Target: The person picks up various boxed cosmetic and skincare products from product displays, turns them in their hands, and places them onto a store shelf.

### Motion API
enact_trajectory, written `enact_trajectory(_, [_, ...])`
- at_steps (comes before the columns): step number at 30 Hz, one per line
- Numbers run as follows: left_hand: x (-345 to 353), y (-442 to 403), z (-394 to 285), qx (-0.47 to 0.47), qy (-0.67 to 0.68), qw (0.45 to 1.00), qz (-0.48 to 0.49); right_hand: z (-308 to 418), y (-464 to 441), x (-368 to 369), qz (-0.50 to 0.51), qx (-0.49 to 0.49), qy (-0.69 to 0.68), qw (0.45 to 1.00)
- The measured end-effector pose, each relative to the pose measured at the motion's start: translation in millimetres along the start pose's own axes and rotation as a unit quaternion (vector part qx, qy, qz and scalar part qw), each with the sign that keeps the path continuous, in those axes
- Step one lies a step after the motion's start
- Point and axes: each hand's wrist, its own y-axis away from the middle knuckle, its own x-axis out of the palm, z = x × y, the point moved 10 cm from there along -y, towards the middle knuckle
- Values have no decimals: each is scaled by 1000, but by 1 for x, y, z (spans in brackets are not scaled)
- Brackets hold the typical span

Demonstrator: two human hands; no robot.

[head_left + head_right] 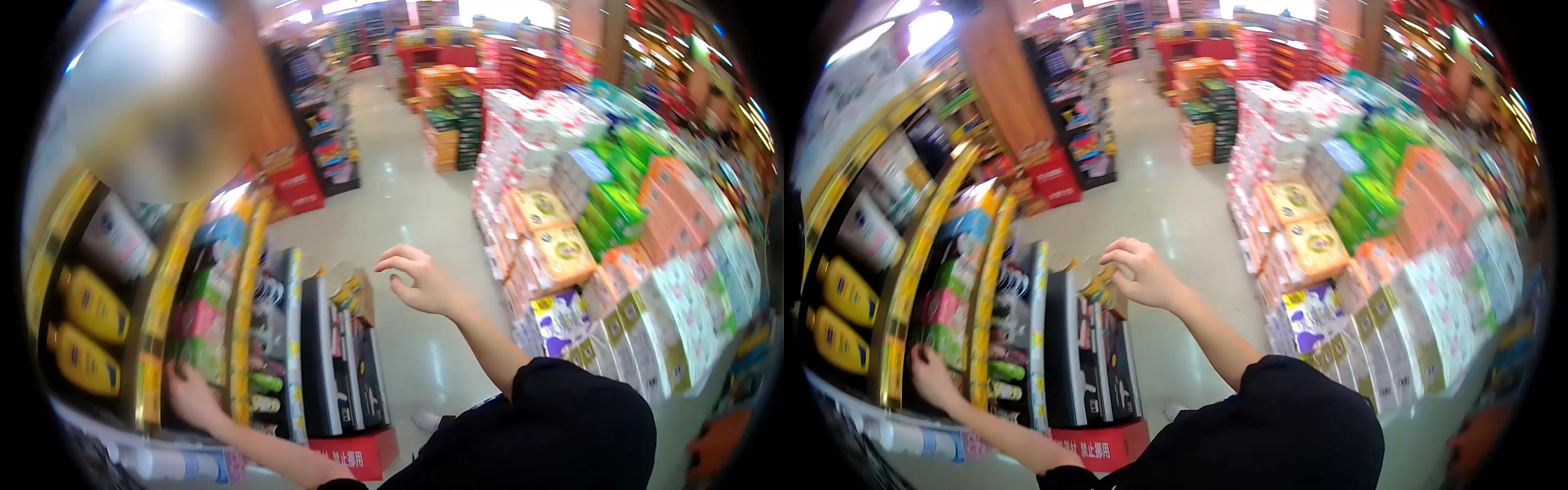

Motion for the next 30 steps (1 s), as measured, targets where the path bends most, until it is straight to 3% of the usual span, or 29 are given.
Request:
enact_trajectory(2, [0, -5, -2, -11, 11, 999, 30, -11, 19, -38, -21, 6, 20, 1000])
enact_trajectory(4, [7, -17, 1, 34, 44, 998, 25, -23, 39, -82, -43, 9, 45, 998])
enact_trajectory(6, [31, -40, 20, 38, -5, 998, 50, -29, 63, -129, -79, 26, 72, 994])
enact_trajectory(8, [51, -46, 24, -2, -68, 998, -7, -35, 93, -179, -112, 37, 109, 987])
enact_trajectory(9, [32, -25, -29, 113, -67, 987, -93, -39, 111, -203, -136, 67, 98, 984])
enact_trajectory(11, [-14, 87, -122, 320, -45, 909, -264, -48, 145, -252, -182, 113, 75, 974])
enact_trajectory(13, [0, 141, -169, 253, 112, 945, -176, -50, 183, -294, -230, 132, 98, 959])
enact_trajectory(14, [62, 151, -178, 256, 117, 958, -52, -52, 198, -316, -252, 135, 113, 952])
enact_trajectory(15, [63, 211, -223, 281, 190, 939, -47, -54, 214, -337, -275, 135, 124, 944])
enact_trajectory(16, [68, 270, -273, 290, 238, 927, 29, -56, 231, -357, -296, 135, 134, 936])
enact_trajectory(17, [81, 326, -313, 265, 346, 882, 177, -55, 247, -374, -316, 136, 144, 928])
enact_trajectory(18, [109, 379, -343, 237, 352, 847, 321, -54, 262, -391, -331, 153, 147, 920])
enact_trajectory(19, [101, 429, -385, 348, 379, 789, 336, -50, 276, -410, -346, 168, 153, 910])
enact_trajectory(21, [101, 511, -435, 393, 462, 687, 401, -34, 306, -448, -375, 177, 186, 891])
enact_trajectory(23, [51, 576, -489, 425, 439, 639, 467, -13, 342, -483, -412, 201, 206, 865])
enact_trajectory(30, [-62, 770, -618, 489, 486, 362, 627, 90, 480, -588, -536, 202, 381, 726])
